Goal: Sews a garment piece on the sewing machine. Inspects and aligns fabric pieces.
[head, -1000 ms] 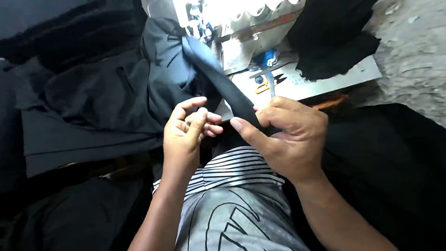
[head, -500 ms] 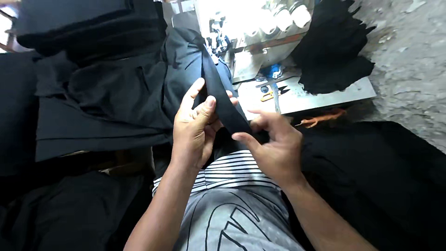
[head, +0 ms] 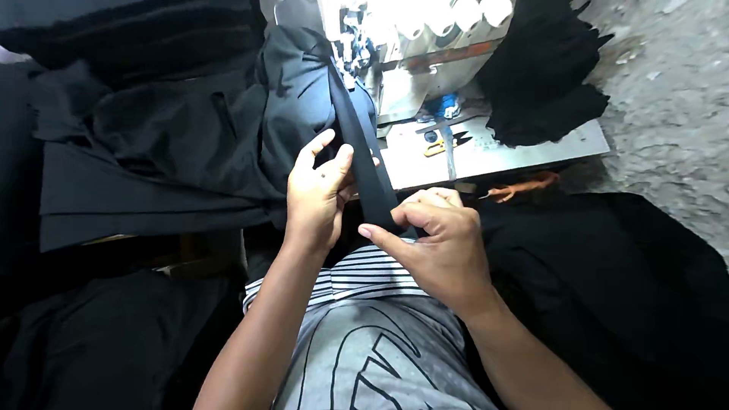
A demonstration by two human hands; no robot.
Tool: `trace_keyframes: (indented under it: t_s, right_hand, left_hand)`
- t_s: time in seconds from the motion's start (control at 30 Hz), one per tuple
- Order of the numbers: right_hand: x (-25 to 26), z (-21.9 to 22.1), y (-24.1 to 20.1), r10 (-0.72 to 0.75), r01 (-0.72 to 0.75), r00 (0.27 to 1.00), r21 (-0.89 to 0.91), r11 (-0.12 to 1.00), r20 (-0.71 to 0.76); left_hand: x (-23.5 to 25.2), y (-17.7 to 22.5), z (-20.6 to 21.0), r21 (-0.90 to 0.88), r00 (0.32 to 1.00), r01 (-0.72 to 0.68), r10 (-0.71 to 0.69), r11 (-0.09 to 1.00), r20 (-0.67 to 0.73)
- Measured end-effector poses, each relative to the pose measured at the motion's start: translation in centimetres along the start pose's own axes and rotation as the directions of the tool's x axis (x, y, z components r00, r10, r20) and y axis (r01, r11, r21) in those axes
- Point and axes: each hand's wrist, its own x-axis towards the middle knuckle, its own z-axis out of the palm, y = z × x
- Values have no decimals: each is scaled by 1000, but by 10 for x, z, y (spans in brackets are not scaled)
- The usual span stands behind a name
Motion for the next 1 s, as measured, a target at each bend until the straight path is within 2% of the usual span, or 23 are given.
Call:
trace_keyframes:
  t_s: [0.07,0.23,0.43,0.53,0.6,0.67,0.77,0.83,0.87,0.93,1.0]
  right_hand:
    - [-1,3,3,25,-25,1000,7,1000,15]
    - [2,4,11,150,-180,977,211,961,151]
    - [3,1,13,107,-180,964,300,937,245]
    - [3,1,16,85,-164,965,319,933,247]
    - [3,2,18,63,-134,971,304,943,232]
    - [1,2,18,-8,-42,979,241,970,203]
    - [-2,-4,5,-272,242,949,183,953,162]
    - [6,-14,-6,-425,363,878,272,891,220]
    - [16,-15,-8,-492,406,841,337,850,226]
    - [52,-9,1,-562,439,805,448,779,189]
    - [102,11,25,-567,468,819,472,748,86]
  left_hand:
    - [-1,0,1,-45,1000,-17,17,999,-7]
    - [-2,2,3,-144,1000,-14,17,989,25]
    - [-2,-1,3,-115,993,-121,121,986,-7]
    - [-1,-4,3,-96,990,-143,142,985,-17]
    - [1,-6,3,-84,990,-144,143,986,-19]
    - [3,-8,2,-84,990,-140,138,987,-30]
    - [-6,-7,-9,-54,989,-140,142,989,50]
    - [-31,2,-33,65,950,-238,218,969,224]
    - [-47,13,-44,208,909,-355,285,911,303]
    - [-62,50,-50,362,783,-606,449,709,431]
    - [-59,88,-44,432,693,-721,576,542,433]
